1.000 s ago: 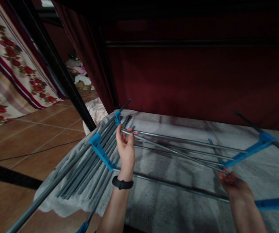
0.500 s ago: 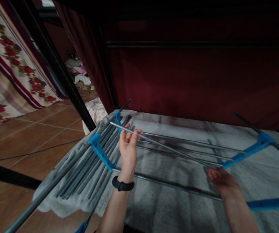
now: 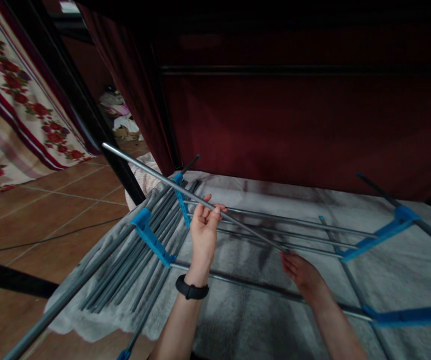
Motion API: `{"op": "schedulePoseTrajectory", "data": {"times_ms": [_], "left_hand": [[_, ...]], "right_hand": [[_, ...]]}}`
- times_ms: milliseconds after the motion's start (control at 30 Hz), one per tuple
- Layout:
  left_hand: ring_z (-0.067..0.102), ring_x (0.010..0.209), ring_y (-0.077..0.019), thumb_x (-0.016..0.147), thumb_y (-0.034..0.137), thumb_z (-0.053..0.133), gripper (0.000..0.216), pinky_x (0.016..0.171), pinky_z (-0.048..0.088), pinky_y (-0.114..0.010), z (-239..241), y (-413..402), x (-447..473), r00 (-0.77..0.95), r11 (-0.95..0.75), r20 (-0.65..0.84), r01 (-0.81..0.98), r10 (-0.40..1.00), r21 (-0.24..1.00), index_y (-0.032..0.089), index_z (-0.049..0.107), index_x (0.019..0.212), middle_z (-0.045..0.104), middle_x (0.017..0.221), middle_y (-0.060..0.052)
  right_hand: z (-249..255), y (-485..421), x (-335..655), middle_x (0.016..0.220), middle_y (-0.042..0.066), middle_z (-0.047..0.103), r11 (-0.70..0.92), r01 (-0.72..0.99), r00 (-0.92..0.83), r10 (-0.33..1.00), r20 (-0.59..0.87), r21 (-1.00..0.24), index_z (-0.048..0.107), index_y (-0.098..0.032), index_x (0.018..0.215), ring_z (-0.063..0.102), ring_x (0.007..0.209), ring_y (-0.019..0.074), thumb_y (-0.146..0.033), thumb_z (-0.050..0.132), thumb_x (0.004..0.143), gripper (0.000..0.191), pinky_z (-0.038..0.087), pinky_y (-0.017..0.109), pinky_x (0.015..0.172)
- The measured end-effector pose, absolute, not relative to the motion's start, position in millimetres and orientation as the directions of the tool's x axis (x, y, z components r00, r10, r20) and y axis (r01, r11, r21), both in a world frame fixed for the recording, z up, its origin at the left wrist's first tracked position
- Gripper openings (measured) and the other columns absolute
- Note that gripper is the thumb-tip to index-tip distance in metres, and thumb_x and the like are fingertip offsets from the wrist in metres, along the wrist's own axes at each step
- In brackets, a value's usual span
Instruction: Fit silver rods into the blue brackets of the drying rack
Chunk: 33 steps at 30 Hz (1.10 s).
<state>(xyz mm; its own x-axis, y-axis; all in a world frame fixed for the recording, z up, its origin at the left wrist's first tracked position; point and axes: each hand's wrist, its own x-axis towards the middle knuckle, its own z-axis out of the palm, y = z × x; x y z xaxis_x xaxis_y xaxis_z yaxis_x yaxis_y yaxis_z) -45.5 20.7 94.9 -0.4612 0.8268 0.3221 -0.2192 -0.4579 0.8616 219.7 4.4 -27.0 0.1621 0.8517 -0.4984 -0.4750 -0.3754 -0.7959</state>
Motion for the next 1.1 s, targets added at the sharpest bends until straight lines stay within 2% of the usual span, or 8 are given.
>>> {"op": "schedulePoseTrajectory", "data": {"times_ms": [167, 267, 500, 800, 1100], "left_hand": [[0.069, 0.084, -0.0171, 0.081, 0.032, 0.071, 0.046, 0.074, 0.052, -0.027, 87, 24, -43, -0.421, -0.430, 0.308, -0.232, 0.853, 0.873, 0.018, 0.056, 0.122, 0.071, 0.091, -0.005], [0.068, 0.084, -0.0155, 0.080, 0.029, 0.071, 0.045, 0.078, 0.051, -0.027, 83, 26, -41, -0.410, -0.427, 0.306, -0.245, 0.859, 0.871, 0.019, 0.055, 0.121, 0.070, 0.089, -0.003], [0.067, 0.083, -0.0148, 0.078, 0.026, 0.072, 0.044, 0.083, 0.050, -0.029, 78, 27, -33, -0.355, -0.381, 0.270, -0.294, 0.895, 0.877, 0.018, 0.055, 0.118, 0.069, 0.089, -0.003], [0.068, 0.087, -0.0169, 0.080, 0.028, 0.069, 0.045, 0.086, 0.049, -0.032, 76, 23, -23, -0.282, -0.323, 0.233, -0.334, 0.931, 0.885, 0.017, 0.056, 0.122, 0.071, 0.092, -0.005], [0.066, 0.084, -0.0151, 0.086, 0.033, 0.064, 0.042, 0.082, 0.049, -0.030, 71, 21, -14, -0.243, -0.316, 0.230, -0.424, 0.943, 0.849, 0.021, 0.053, 0.125, 0.068, 0.092, -0.003]], "right_hand": [[-19, -8, 194, 0.091, 0.011, 0.074, -0.409, -0.408, 0.074, 0.877, -0.475, -0.816, 0.067, -0.018, 0.084, 0.069, 0.085, 0.0231, -0.032, 0.079, 0.058, 0.031, 0.055, 0.036, 0.077], [-20, -13, 188, 0.093, 0.009, 0.074, -0.394, -0.375, 0.047, 0.896, -0.442, -0.839, 0.068, -0.020, 0.090, 0.069, 0.089, 0.0246, -0.036, 0.080, 0.060, 0.036, 0.055, 0.041, 0.081], [-20, -18, 185, 0.099, 0.008, 0.073, -0.364, -0.322, -0.033, 0.927, -0.374, -0.874, 0.069, -0.025, 0.098, 0.067, 0.094, 0.0253, -0.035, 0.074, 0.070, 0.030, 0.052, 0.043, 0.085], [-18, -28, 169, 0.105, 0.008, 0.072, -0.385, -0.298, -0.146, 0.923, -0.357, -0.874, 0.070, -0.025, 0.103, 0.066, 0.096, 0.0270, -0.036, 0.078, 0.067, 0.038, 0.050, 0.048, 0.090], [-2, -34, 159, 0.111, 0.010, 0.071, -0.410, -0.323, -0.296, 0.900, -0.321, -0.853, 0.070, -0.025, 0.106, 0.066, 0.097, 0.0272, -0.038, 0.078, 0.068, 0.041, 0.048, 0.048, 0.091]]}}
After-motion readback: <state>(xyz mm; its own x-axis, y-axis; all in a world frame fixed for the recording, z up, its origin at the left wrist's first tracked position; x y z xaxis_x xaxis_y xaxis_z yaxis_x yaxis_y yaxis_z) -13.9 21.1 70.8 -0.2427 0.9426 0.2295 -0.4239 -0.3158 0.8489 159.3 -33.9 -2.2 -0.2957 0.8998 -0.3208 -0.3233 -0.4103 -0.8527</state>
